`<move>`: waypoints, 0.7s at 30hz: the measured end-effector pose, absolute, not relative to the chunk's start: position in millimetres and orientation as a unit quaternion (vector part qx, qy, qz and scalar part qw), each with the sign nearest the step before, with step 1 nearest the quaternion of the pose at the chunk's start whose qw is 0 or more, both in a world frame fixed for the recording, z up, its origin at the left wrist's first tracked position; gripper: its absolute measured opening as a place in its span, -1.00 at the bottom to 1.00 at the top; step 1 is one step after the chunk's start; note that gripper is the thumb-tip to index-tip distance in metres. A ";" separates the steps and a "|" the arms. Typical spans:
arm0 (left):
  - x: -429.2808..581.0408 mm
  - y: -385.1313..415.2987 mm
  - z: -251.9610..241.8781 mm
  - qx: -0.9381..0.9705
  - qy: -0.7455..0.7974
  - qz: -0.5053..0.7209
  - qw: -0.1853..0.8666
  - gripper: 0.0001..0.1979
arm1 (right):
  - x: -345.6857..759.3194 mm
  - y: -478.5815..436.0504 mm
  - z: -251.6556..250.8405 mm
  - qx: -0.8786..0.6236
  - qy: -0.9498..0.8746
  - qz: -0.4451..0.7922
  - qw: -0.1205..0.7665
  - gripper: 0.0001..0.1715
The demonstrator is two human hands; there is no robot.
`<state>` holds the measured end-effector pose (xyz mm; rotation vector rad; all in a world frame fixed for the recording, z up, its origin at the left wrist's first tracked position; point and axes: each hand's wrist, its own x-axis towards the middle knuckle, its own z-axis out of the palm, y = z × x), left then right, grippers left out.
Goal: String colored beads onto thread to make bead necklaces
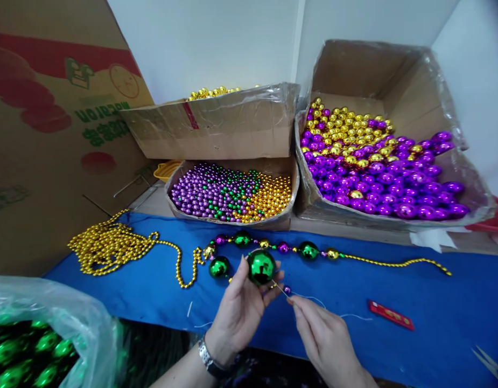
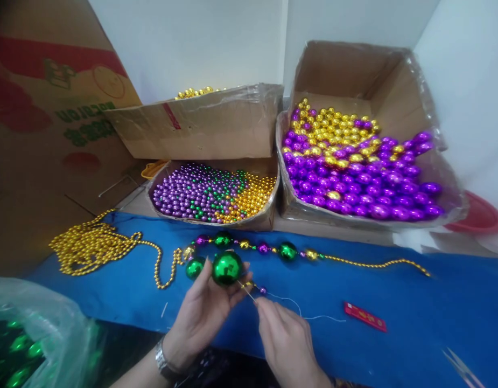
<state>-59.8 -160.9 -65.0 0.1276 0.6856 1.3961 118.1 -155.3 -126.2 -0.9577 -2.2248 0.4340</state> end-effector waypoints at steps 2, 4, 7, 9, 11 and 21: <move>-58.1 -162.8 -66.4 0.056 0.307 0.624 0.717 -0.62 | 117.9 -155.0 -126.5 -0.363 -0.851 0.170 0.340 -0.72; -57.8 -163.6 -68.2 0.051 0.306 0.620 0.721 -0.61 | 118.3 -155.3 -127.3 -0.359 -0.850 0.176 0.344 -0.72; -55.1 -165.4 -71.6 0.052 0.307 0.616 0.723 -0.62 | 117.8 -155.1 -127.9 -0.359 -0.847 0.183 0.346 -0.72; -51.9 -167.7 -72.8 0.068 0.310 0.615 0.722 -0.64 | 116.6 -153.6 -127.1 -0.358 -0.846 0.182 0.352 -0.71; -51.5 -168.3 -70.4 0.113 0.326 0.606 0.716 -0.66 | 116.4 -151.0 -125.6 -0.350 -0.843 0.175 0.369 -0.72; -140.2 -38.6 -13.7 0.659 0.635 0.322 0.240 -0.79 | 136.9 -136.3 -129.1 -0.383 -0.807 0.221 0.391 -0.81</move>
